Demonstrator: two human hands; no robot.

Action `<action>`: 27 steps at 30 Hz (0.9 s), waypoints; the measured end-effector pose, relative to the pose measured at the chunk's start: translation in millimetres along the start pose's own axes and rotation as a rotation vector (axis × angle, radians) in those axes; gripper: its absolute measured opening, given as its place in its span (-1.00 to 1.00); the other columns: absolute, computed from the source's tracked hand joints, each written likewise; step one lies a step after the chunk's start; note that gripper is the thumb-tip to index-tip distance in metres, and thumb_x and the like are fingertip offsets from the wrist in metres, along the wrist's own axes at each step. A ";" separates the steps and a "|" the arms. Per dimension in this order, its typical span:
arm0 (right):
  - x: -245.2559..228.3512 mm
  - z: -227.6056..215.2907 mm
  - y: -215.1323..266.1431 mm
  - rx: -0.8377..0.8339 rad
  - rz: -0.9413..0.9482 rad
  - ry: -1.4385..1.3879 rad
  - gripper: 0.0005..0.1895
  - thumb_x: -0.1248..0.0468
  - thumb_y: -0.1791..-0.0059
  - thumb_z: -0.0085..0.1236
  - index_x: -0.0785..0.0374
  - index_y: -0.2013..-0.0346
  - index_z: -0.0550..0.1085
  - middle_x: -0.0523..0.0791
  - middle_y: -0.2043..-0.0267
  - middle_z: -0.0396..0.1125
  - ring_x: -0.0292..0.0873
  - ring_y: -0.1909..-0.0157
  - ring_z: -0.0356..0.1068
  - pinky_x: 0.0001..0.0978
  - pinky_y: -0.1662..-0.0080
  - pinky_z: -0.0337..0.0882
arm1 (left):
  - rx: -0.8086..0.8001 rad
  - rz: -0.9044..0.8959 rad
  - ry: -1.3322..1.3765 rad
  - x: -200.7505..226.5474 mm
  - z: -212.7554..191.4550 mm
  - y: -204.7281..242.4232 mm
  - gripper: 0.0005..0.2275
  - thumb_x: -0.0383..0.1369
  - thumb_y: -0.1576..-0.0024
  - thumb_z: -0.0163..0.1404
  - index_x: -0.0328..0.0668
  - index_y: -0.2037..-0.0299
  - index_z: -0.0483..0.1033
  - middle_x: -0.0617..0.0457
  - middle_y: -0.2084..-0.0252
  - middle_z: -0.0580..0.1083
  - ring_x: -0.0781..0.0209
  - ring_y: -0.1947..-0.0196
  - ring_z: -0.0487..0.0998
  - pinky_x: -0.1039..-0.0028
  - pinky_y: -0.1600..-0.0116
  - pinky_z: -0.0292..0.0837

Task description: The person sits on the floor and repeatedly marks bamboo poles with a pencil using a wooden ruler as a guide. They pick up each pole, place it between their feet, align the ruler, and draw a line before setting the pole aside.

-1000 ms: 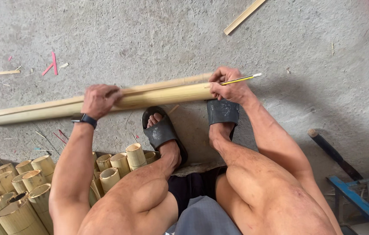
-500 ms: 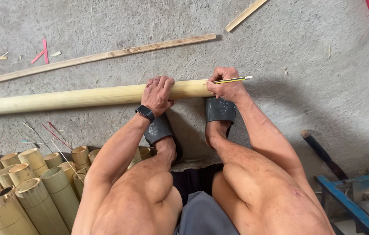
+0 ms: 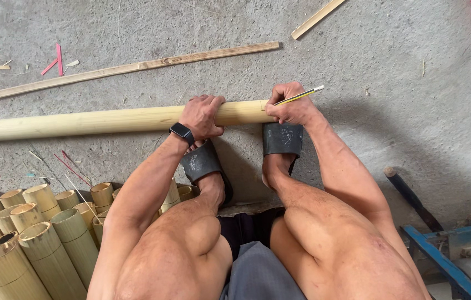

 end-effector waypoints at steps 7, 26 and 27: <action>2.7 -0.8 -1.9 0.066 0.020 -0.048 -0.86 0.40 0.19 0.25 0.34 0.57 0.43 -0.08 0.56 0.42 -0.36 0.62 0.39 -0.53 0.61 0.36 | -0.024 -0.045 -0.091 3.8 5.0 -6.4 -0.39 -0.23 0.22 0.33 -0.16 -0.04 0.33 -0.12 0.06 0.48 -0.05 0.00 0.50 0.21 -0.15 0.44; -2.5 -3.4 -3.1 -0.050 -0.028 0.063 -0.83 0.38 0.16 0.27 0.38 0.59 0.45 -0.10 0.62 0.38 -0.36 0.63 0.36 -0.50 0.61 0.33 | -0.110 -0.011 0.034 -1.7 -1.6 -12.5 -0.41 -0.15 0.23 0.31 -0.17 0.01 0.40 -0.10 0.13 0.48 -0.13 0.04 0.51 0.17 -0.14 0.43; -3.4 -2.3 -2.9 -0.075 -0.027 0.072 -0.84 0.38 0.16 0.26 0.38 0.59 0.46 -0.10 0.63 0.38 -0.35 0.64 0.36 -0.49 0.61 0.33 | -0.143 -0.018 0.048 -3.4 -0.7 -12.7 -0.42 -0.13 0.20 0.31 -0.17 -0.01 0.40 -0.10 0.12 0.48 -0.13 0.04 0.52 0.17 -0.13 0.44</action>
Point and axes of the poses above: each hand's wrist, its own y-axis away from the middle knuckle, its own z-axis out of the palm, x = y × z, the point moved 5 cm from there along -y, towards the middle knuckle
